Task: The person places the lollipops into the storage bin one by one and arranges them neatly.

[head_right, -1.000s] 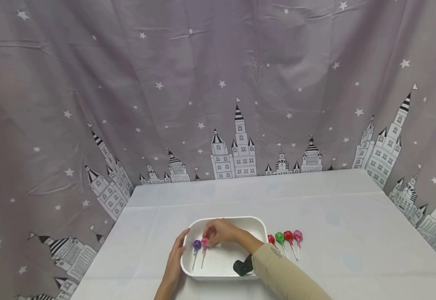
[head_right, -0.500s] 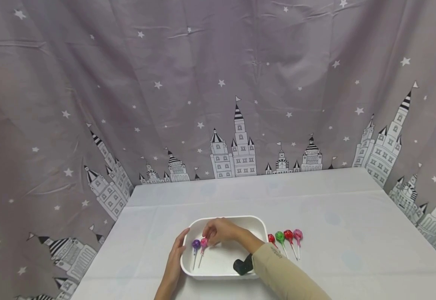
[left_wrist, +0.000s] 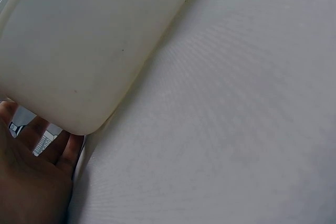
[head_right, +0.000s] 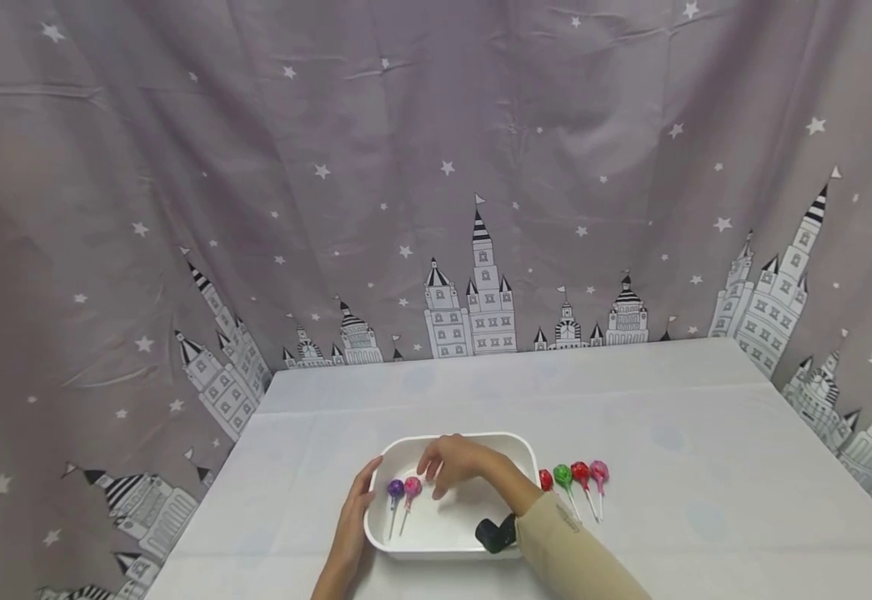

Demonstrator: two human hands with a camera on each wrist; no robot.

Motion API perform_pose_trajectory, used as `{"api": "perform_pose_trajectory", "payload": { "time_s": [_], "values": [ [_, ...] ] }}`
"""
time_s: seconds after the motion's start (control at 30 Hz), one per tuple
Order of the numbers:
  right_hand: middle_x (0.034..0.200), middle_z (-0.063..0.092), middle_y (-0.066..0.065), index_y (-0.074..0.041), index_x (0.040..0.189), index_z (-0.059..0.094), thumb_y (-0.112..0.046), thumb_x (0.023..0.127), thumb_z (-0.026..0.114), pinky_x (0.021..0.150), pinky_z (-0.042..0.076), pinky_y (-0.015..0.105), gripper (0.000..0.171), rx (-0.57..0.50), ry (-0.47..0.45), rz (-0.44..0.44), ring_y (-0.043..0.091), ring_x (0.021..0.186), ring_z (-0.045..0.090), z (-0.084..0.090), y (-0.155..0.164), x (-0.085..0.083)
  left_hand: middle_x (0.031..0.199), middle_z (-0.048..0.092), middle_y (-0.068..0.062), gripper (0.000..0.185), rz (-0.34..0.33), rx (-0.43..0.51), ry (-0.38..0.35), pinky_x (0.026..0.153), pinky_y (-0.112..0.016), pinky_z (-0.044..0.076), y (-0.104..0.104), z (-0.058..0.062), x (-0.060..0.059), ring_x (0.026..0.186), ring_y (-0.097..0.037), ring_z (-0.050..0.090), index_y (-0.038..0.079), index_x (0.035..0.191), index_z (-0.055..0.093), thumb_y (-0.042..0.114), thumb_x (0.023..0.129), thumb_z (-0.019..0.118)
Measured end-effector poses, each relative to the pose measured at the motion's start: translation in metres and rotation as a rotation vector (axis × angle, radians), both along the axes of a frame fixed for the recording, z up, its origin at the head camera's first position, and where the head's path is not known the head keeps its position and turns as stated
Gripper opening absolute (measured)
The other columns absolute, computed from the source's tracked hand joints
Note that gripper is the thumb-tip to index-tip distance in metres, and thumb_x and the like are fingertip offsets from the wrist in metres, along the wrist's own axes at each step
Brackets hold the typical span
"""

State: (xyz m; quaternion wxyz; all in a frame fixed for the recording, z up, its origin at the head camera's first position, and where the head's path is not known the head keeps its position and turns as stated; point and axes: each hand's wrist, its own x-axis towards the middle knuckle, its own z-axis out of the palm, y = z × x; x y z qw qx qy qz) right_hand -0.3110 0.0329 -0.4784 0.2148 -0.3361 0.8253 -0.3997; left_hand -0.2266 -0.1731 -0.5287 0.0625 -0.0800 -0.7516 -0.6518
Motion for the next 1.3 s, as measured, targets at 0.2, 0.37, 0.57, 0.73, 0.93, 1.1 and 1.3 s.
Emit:
{"api": "perform_pose_trajectory", "payload": {
  "time_s": [0.2, 0.37, 0.57, 0.73, 0.93, 1.1, 1.3],
  "values": [
    [0.092, 0.067, 0.01, -0.003, 0.103, 0.066, -0.004, 0.073, 0.074, 0.067, 0.052, 0.021, 0.031, -0.029, 0.039, 0.02, 0.011, 0.079, 0.063, 0.017, 0.024, 0.009, 0.147, 0.023, -0.023, 0.049, 0.02, -0.015, -0.065, 0.11, -0.032, 0.01, 0.004, 0.01, 0.006, 0.137, -0.035, 0.013, 0.001, 0.139, 0.035, -0.005, 0.091, 0.029],
    [0.097, 0.066, 0.005, -0.01, 0.107, 0.064, -0.015, 0.083, 0.067, 0.073, 0.053, 0.024, 0.024, -0.105, 0.021, 0.013, 0.013, 0.087, 0.062, 0.033, 0.055, 0.014, 0.148, 0.024, -0.018, 0.049, 0.027, -0.011, -0.047, 0.11, -0.045, 0.007, 0.0, -0.005, -0.002, 0.138, -0.032, 0.014, 0.008, 0.14, 0.037, -0.002, 0.091, 0.03],
    [0.102, 0.064, 0.008, -0.006, 0.11, 0.062, -0.016, 0.087, 0.063, 0.078, 0.054, 0.029, 0.025, -0.195, 0.029, -0.066, 0.017, 0.09, 0.062, 0.044, 0.101, 0.021, 0.149, 0.026, -0.015, 0.05, 0.042, -0.02, -0.033, 0.111, -0.046, 0.006, -0.002, -0.018, -0.006, 0.138, -0.031, 0.014, 0.011, 0.14, 0.038, 0.002, 0.091, 0.031],
    [0.105, 0.062, 0.013, -0.004, 0.109, 0.062, -0.017, 0.088, 0.061, 0.074, 0.056, 0.034, 0.024, -0.253, 0.043, -0.193, 0.022, 0.09, 0.063, 0.045, 0.136, 0.032, 0.148, 0.024, -0.018, 0.049, 0.037, -0.017, -0.053, 0.111, -0.046, 0.007, 0.002, -0.001, 0.002, 0.137, -0.033, 0.014, 0.008, 0.139, 0.037, 0.0, 0.091, 0.03],
    [0.107, 0.061, 0.017, -0.001, 0.109, 0.061, -0.019, 0.087, 0.063, 0.074, 0.055, 0.042, 0.029, -0.312, 0.039, -0.415, 0.029, 0.09, 0.063, 0.03, 0.178, 0.043, 0.148, 0.025, -0.018, 0.049, 0.032, 0.004, -0.059, 0.108, -0.023, 0.011, 0.001, 0.0, 0.002, 0.138, -0.031, 0.015, 0.005, 0.139, 0.037, -0.003, 0.091, 0.03],
    [0.11, 0.06, 0.022, 0.003, 0.114, 0.058, -0.019, 0.087, 0.062, 0.075, 0.055, 0.039, 0.035, -0.338, 0.022, -0.518, 0.031, 0.092, 0.063, 0.015, 0.205, 0.049, 0.149, 0.025, -0.014, 0.049, 0.034, 0.011, -0.036, 0.107, -0.019, 0.01, -0.003, -0.015, -0.005, 0.138, -0.027, 0.014, 0.011, 0.14, 0.038, 0.001, 0.092, 0.031],
    [0.113, 0.058, 0.028, 0.009, 0.122, 0.051, -0.018, 0.091, 0.057, 0.074, 0.055, 0.029, 0.042, -0.367, -0.001, -0.592, 0.015, 0.088, 0.064, -0.007, 0.23, 0.051, 0.148, 0.024, -0.018, 0.05, 0.026, 0.014, -0.046, 0.11, -0.038, 0.007, -0.004, -0.015, -0.007, 0.138, -0.031, 0.014, 0.008, 0.139, 0.037, -0.002, 0.091, 0.03]
  ]
}}
